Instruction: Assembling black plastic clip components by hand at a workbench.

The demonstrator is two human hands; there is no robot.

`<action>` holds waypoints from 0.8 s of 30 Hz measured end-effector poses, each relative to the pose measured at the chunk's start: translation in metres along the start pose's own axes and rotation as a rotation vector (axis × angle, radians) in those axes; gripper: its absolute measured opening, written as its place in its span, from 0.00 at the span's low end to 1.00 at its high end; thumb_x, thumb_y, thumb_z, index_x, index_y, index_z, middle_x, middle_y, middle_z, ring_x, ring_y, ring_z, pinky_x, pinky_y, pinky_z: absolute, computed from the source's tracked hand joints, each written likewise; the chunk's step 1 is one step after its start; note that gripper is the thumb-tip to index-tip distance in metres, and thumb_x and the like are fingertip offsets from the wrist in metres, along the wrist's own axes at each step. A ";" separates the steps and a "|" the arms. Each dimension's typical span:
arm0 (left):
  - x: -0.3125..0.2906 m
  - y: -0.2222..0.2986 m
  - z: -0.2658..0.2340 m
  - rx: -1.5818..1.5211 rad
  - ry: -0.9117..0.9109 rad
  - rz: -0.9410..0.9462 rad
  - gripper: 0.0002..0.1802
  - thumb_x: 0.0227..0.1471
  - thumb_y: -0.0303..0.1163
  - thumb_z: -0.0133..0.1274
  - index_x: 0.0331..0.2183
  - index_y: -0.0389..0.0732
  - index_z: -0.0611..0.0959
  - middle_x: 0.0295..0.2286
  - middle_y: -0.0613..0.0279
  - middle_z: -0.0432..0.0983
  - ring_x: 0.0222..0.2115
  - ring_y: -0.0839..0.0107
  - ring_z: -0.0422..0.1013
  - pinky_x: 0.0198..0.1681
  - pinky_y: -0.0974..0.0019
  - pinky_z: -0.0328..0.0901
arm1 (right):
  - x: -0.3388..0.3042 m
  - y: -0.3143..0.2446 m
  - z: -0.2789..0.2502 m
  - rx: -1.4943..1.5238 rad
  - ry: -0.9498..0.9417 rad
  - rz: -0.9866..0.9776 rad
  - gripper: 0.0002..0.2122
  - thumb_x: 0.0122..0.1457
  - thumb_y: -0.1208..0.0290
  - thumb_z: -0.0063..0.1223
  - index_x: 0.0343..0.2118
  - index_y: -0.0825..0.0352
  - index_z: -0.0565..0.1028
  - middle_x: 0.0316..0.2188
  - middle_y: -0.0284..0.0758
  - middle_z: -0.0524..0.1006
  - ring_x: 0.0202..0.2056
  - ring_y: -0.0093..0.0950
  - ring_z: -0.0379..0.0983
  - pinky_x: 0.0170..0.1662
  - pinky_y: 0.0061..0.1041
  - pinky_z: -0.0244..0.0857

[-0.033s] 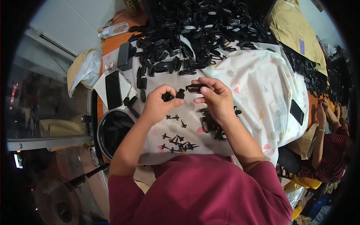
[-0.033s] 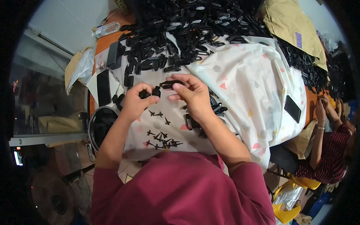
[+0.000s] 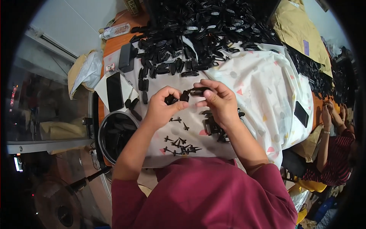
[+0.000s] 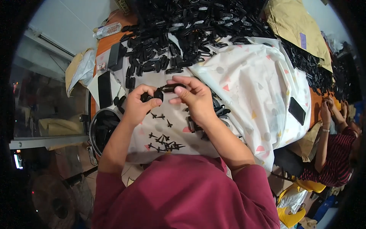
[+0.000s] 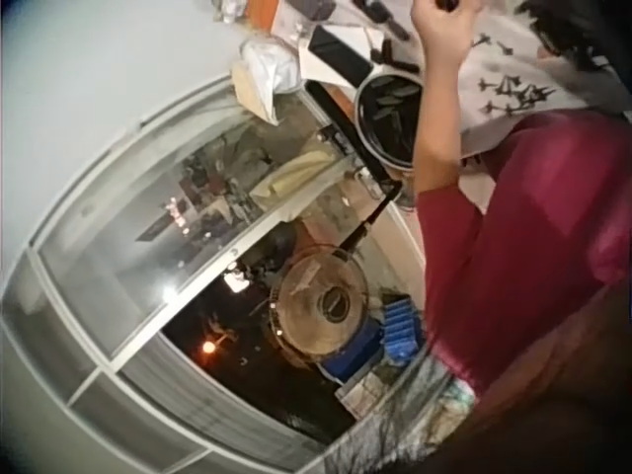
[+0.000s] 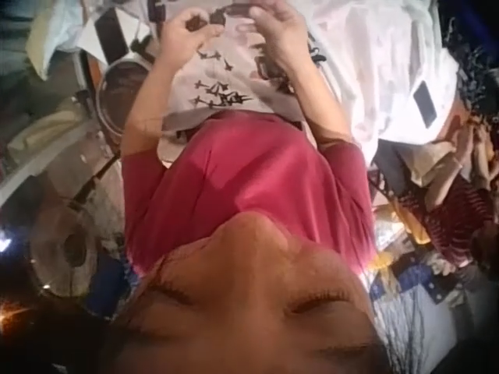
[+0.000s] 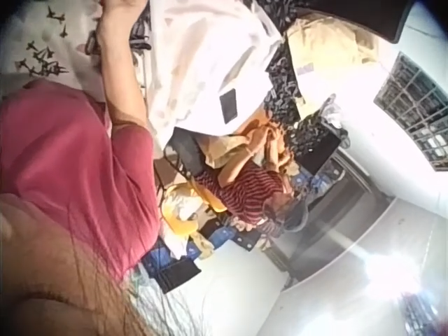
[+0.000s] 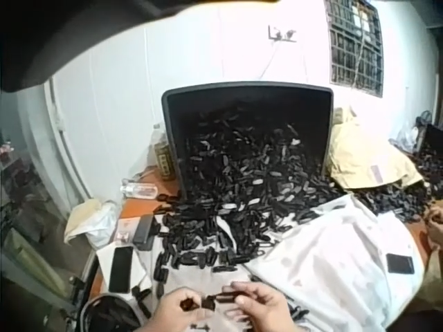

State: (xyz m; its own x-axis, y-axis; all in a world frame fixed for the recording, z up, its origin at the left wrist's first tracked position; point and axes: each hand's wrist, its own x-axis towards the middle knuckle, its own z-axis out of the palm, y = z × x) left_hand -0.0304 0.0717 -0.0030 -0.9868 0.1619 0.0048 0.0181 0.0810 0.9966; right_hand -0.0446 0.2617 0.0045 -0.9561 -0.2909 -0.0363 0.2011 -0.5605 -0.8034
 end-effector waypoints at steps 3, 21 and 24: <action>-0.005 0.022 0.023 -0.168 0.111 0.118 0.14 0.36 0.25 0.62 0.26 0.38 0.73 0.30 0.67 0.70 0.28 0.83 0.65 0.30 0.81 0.61 | -0.015 -0.005 -0.004 -0.352 -0.054 0.043 0.15 0.54 0.77 0.46 0.45 0.73 0.66 0.36 0.39 0.73 0.31 0.24 0.70 0.30 0.19 0.67; -0.024 0.007 0.056 -0.290 0.229 -0.101 0.14 0.40 0.23 0.58 0.34 0.34 0.77 0.28 0.67 0.73 0.23 0.83 0.65 0.24 0.80 0.61 | -0.036 -0.009 0.001 -1.233 -0.166 -0.641 0.20 0.40 0.86 0.50 0.41 0.70 0.71 0.26 0.38 0.71 0.26 0.34 0.67 0.26 0.27 0.63; -0.026 -0.003 0.067 -0.555 0.258 -0.037 0.17 0.42 0.24 0.57 0.39 0.34 0.76 0.28 0.66 0.72 0.22 0.85 0.64 0.22 0.81 0.60 | -0.037 0.000 0.006 -1.323 -0.024 -0.777 0.22 0.39 0.89 0.51 0.42 0.68 0.71 0.29 0.41 0.71 0.26 0.33 0.68 0.26 0.24 0.63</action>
State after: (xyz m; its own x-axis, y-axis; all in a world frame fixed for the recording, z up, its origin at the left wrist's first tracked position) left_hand 0.0060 0.1332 -0.0120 -0.9936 -0.0803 -0.0797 -0.0348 -0.4533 0.8907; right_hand -0.0082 0.2678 0.0093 -0.7256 -0.2806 0.6282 -0.6709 0.4910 -0.5556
